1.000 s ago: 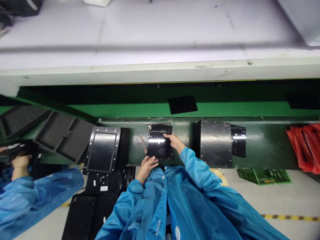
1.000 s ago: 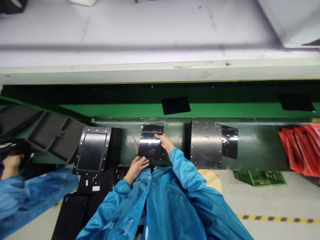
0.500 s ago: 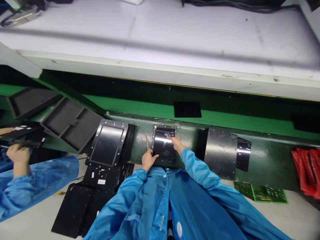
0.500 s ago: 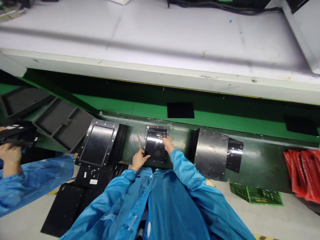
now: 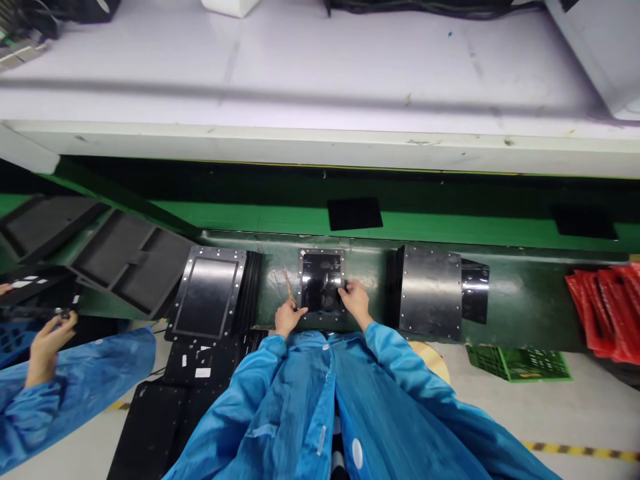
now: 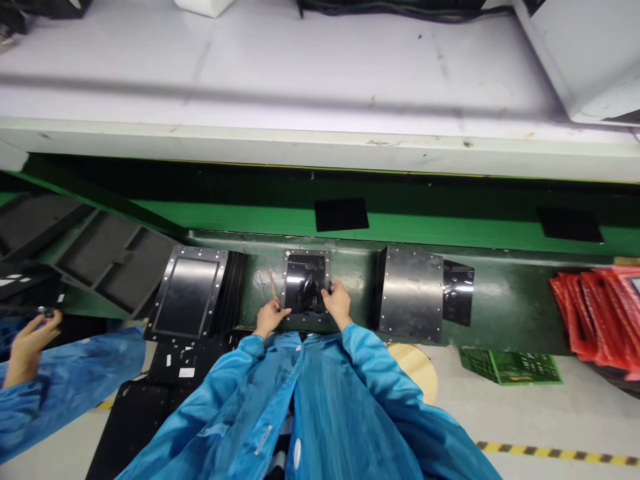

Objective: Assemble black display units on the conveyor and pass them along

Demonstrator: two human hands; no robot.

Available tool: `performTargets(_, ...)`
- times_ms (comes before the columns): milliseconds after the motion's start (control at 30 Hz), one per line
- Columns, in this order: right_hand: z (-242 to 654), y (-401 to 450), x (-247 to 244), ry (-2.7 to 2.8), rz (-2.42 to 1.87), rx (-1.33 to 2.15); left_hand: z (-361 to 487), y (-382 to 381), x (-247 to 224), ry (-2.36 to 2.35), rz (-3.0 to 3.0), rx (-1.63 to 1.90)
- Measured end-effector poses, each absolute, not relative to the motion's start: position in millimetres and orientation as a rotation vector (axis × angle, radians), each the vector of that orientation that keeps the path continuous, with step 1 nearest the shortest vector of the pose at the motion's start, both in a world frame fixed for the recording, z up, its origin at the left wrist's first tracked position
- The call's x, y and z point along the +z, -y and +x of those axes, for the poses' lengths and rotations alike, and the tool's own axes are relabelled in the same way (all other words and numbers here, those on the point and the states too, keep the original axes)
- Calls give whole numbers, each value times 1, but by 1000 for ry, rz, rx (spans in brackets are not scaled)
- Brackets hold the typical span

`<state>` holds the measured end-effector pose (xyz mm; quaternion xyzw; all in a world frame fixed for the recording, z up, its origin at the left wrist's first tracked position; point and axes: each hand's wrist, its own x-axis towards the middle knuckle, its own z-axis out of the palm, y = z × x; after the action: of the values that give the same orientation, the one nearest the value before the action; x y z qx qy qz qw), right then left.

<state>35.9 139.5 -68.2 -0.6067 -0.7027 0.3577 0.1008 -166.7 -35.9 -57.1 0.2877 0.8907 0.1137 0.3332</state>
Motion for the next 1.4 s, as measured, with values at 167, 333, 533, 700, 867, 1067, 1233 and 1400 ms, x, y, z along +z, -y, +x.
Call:
performTargets(167,72,-107,-73,2430,-1979,1207,-172,37,-58,-2289,852,226)
performTargets(333,71,-96,-73,2354,-2013,1193,-173,34,-57,-2280,818,151)
performTargets(533,62,-109,-69,2278,-2239,1281,-172,26,-58,-2305,674,116)
performTargets(700,62,-108,-63,2377,-2203,1253,-172,28,-57,-2273,749,95)
performTargets(867,77,-109,-53,2512,-2180,1197,-165,35,-48,-2137,866,1)
performTargets(1067,37,-191,-48,2306,-1648,1044,-191,-40,-32,-2403,1035,494)
performTargets(1233,-9,-257,-58,2404,-1469,1020,-224,-108,-39,-2360,1037,506)
performTargets(1400,-10,-268,-71,2504,-1389,982,-233,-121,-44,-2379,905,538)
